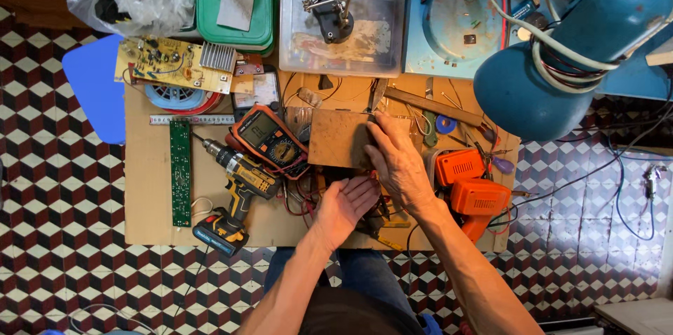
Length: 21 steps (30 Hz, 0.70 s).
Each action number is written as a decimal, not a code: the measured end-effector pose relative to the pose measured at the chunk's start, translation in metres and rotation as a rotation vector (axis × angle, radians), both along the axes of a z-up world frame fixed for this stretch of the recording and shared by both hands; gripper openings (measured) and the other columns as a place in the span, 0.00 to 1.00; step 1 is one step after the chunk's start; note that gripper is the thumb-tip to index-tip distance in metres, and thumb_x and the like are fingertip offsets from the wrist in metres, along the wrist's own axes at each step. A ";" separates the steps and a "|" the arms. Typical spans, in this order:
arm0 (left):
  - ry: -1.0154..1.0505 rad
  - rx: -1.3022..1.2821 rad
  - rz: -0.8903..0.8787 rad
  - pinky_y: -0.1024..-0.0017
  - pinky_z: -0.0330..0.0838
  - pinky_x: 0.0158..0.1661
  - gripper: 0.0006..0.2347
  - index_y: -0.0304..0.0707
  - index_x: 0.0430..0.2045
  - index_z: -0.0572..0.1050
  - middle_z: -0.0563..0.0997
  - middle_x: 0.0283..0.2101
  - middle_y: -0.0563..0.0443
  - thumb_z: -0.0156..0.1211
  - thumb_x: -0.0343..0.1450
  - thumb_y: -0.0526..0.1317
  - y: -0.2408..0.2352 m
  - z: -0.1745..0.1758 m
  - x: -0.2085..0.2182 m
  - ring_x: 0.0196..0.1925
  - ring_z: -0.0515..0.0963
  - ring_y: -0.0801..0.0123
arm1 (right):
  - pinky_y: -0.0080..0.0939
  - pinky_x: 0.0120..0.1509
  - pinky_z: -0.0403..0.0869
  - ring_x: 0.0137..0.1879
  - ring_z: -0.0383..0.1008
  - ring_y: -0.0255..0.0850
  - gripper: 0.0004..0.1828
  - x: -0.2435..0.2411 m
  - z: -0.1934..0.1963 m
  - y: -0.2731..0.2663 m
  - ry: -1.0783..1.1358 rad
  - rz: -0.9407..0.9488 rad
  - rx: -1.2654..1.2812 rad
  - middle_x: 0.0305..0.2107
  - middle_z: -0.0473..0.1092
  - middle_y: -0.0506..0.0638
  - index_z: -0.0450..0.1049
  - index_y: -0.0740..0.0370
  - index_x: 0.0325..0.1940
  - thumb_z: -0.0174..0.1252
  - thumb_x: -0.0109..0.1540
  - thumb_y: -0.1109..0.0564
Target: The person repeatedly picks up small electronic components from a workbench and tests them using a multimeter. They place tested components into a plastic container and later handle a circuit board, turning it over and inspecting it.
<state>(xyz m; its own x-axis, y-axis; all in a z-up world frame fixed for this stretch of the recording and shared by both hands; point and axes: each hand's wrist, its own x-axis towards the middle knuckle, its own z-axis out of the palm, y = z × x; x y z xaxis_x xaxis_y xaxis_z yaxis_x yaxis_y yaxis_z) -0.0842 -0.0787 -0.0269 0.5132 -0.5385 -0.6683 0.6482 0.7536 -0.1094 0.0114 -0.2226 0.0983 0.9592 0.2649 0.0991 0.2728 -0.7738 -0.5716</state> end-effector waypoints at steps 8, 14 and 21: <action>-0.147 -0.146 -0.230 0.56 0.70 0.63 0.22 0.26 0.59 0.67 0.74 0.59 0.36 0.38 0.80 0.48 0.011 -0.041 0.040 0.61 0.76 0.51 | 0.52 0.75 0.69 0.73 0.65 0.58 0.23 -0.030 -0.031 0.004 -0.114 0.030 -0.002 0.63 0.68 0.61 0.72 0.68 0.62 0.57 0.61 0.72; -0.078 -0.204 -0.142 0.64 0.72 0.59 0.20 0.29 0.56 0.69 0.78 0.53 0.43 0.37 0.81 0.48 -0.001 -0.056 0.025 0.55 0.79 0.59 | 0.52 0.74 0.70 0.73 0.66 0.57 0.24 -0.044 -0.035 0.003 -0.100 0.091 0.053 0.62 0.68 0.61 0.73 0.71 0.59 0.60 0.57 0.72; -0.005 -0.334 0.022 0.63 0.73 0.62 0.17 0.24 0.59 0.67 0.78 0.55 0.35 0.38 0.84 0.42 0.004 -0.043 0.032 0.57 0.79 0.54 | 0.51 0.72 0.71 0.71 0.68 0.58 0.23 -0.068 -0.029 0.007 -0.095 0.201 0.108 0.58 0.70 0.62 0.74 0.73 0.56 0.62 0.56 0.71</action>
<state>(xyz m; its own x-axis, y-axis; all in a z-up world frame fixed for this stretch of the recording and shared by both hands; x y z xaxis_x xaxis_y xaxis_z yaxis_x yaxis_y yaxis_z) -0.0523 -0.0747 -0.0702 0.5300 -0.7163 -0.4538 0.6335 0.6902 -0.3497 -0.0568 -0.2155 0.0690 0.8731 0.4327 0.2247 0.4720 -0.6345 -0.6121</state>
